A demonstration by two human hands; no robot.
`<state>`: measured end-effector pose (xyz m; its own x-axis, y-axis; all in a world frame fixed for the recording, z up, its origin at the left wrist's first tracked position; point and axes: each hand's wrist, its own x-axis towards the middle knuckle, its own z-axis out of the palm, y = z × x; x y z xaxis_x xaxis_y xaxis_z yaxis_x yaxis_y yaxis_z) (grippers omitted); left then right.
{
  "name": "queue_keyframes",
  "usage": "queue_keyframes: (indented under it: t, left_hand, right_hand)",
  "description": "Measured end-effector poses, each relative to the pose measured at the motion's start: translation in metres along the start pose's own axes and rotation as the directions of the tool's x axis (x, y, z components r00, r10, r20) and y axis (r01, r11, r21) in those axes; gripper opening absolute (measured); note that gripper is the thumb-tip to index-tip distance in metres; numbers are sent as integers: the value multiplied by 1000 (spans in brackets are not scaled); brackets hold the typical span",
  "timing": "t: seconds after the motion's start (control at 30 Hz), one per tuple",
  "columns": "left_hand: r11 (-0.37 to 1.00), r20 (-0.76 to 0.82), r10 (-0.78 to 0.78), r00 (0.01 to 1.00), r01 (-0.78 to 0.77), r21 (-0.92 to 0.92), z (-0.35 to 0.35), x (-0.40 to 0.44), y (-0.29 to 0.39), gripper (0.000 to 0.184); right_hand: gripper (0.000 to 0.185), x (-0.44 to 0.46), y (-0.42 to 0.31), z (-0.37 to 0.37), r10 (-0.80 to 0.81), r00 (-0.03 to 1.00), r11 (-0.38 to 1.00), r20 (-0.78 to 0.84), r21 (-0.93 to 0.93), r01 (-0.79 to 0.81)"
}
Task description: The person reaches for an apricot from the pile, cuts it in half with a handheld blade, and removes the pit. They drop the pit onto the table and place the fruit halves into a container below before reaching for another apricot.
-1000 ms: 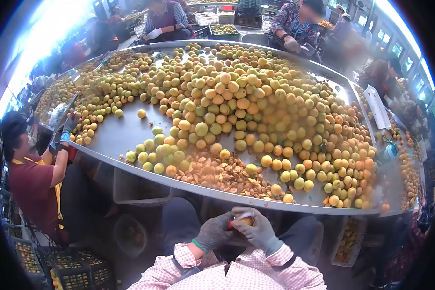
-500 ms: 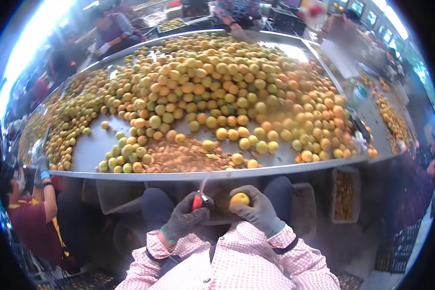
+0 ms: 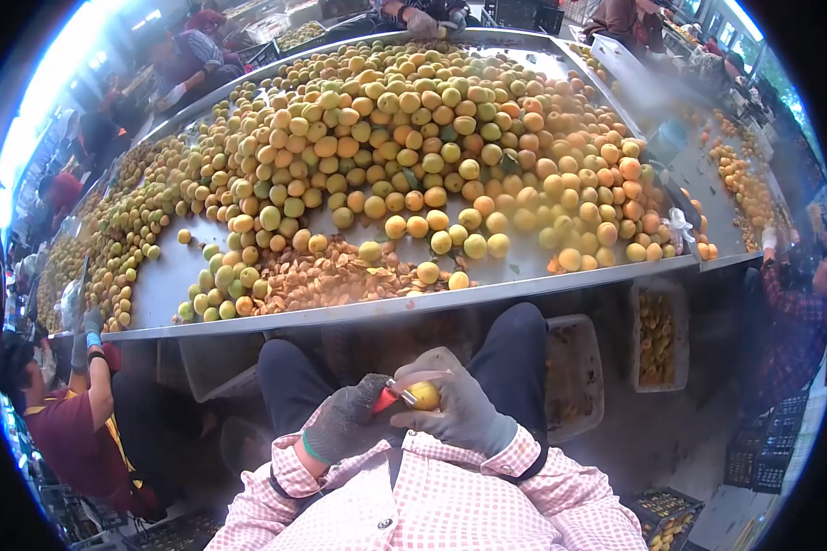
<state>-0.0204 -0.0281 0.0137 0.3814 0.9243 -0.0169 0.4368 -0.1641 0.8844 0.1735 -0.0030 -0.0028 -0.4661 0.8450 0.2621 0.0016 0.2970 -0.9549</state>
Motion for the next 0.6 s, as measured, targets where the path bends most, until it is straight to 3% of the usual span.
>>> queue_keyframes:
  t: [0.03, 0.13, 0.43, 0.5, 0.6]
  left_hand:
    - [990, -13, 73, 997, -71, 120, 0, 1, 0, 32]
    - [963, -111, 62, 992, -31, 268, 1, 1, 6, 33]
    - [960, -130, 32, 991, 6, 281, 8, -4, 5, 32]
    - [951, -152, 34, 988, 14, 308, 7, -3, 5, 32]
    - [941, -188, 50, 981, 17, 337, 10, -4, 5, 32]
  right_hand:
    - [44, 0, 1, -1, 0, 1000, 1000, 3, 5, 0]
    - [44, -1, -1, -1, -27, 1000, 999, 6, -31, 27]
    - [38, -6, -2, 6, 259, 963, 949, -79, 203, -239]
    - [47, -1, -1, 1, 27, 999, 1000, 16, -14, -27]
    - [48, 2, -1, 0, -29, 999, 994, 19, -107, 30]
